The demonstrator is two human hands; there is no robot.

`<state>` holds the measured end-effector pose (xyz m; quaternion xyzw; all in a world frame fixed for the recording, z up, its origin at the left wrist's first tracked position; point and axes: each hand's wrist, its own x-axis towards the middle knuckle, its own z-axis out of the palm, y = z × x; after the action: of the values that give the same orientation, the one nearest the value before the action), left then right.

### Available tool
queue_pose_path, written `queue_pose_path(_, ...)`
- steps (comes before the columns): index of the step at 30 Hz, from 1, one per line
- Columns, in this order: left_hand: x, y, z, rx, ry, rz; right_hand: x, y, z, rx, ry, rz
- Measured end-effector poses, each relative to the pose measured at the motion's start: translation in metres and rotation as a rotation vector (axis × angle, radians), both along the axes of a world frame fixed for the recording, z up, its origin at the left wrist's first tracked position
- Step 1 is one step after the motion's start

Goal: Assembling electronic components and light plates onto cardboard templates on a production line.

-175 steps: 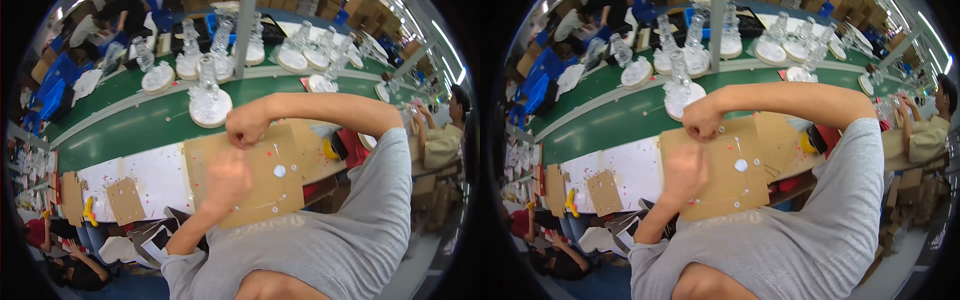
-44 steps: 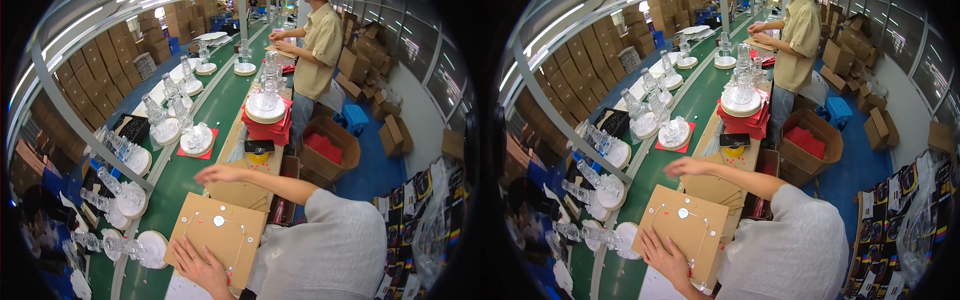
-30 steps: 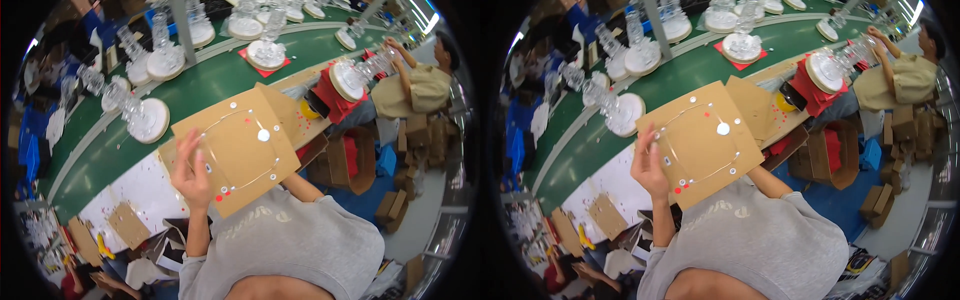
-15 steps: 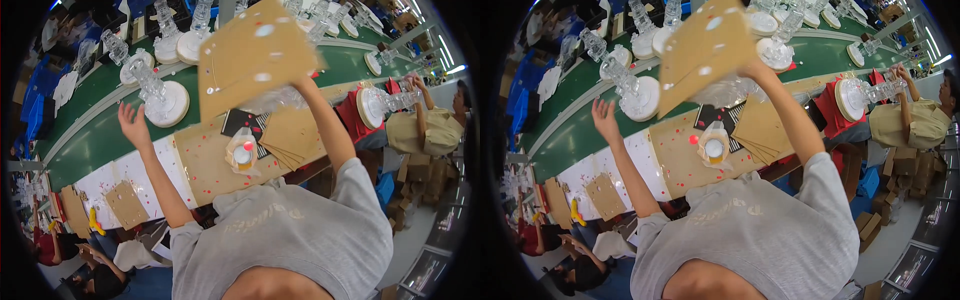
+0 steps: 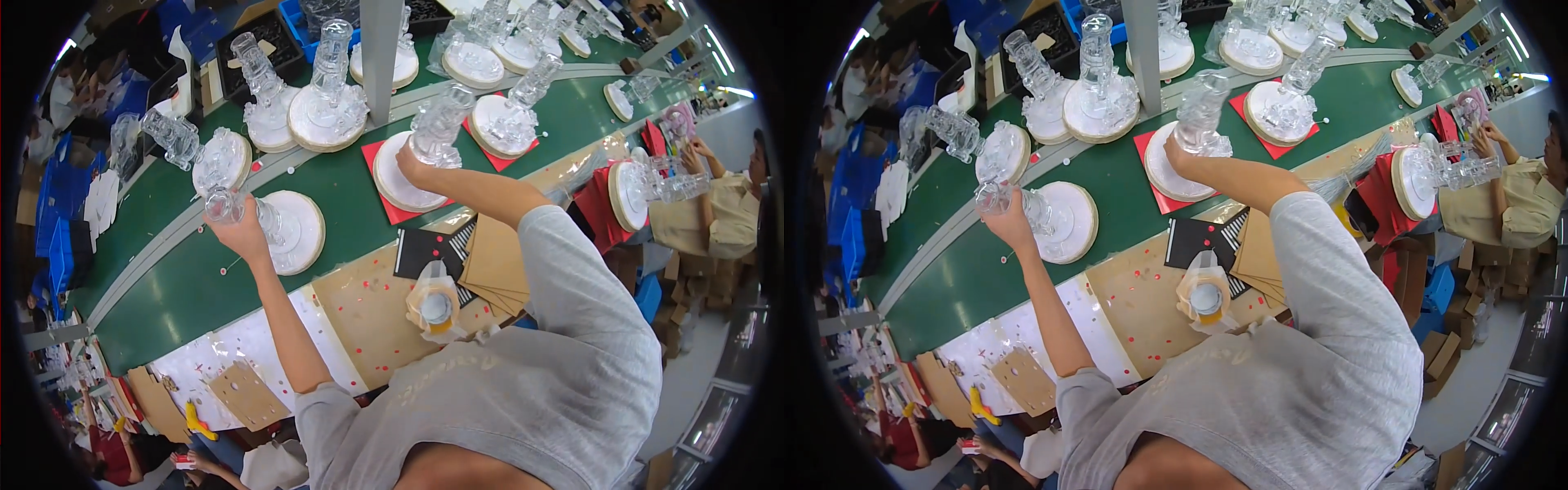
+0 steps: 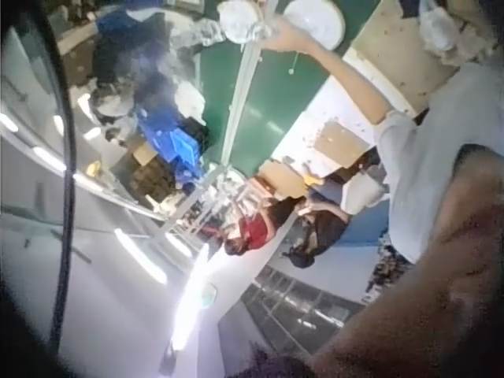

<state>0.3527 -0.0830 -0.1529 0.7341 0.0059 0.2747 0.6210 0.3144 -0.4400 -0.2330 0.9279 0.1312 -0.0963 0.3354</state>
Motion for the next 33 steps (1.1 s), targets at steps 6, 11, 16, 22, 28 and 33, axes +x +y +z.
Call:
queue_pose_path(6, -0.016, 0.014, 0.018, -0.079, -0.003, 0.018, -0.022, 0.057, -0.018, -0.039, -0.075, 0.026)
queue_pose_path(11, -0.077, 0.095, 0.083, -0.385, -0.073, -0.143, -0.075, 0.111, 0.042, 0.785, 0.272, -0.310)
queue_pose_path(16, -0.171, 0.212, 0.139, -0.934, -0.115, -0.467, -0.188, 0.129, 0.085, 2.369, 0.870, -1.157)
queue_pose_path(22, -0.253, 0.134, 0.046, -1.341, 0.064, -0.485, -0.276, 0.113, 0.152, 2.569, 0.267, -0.840)
queue_pose_path(28, -0.350, -0.062, -0.076, -1.519, 0.525, -0.616, -0.382, -0.002, 0.155, 2.856, -0.240, -0.696)
queue_pose_path(33, -0.388, -0.138, -0.078, -1.809, 1.020, -0.789, -0.448, -0.026, 0.184, 2.543, -0.512, -0.698)
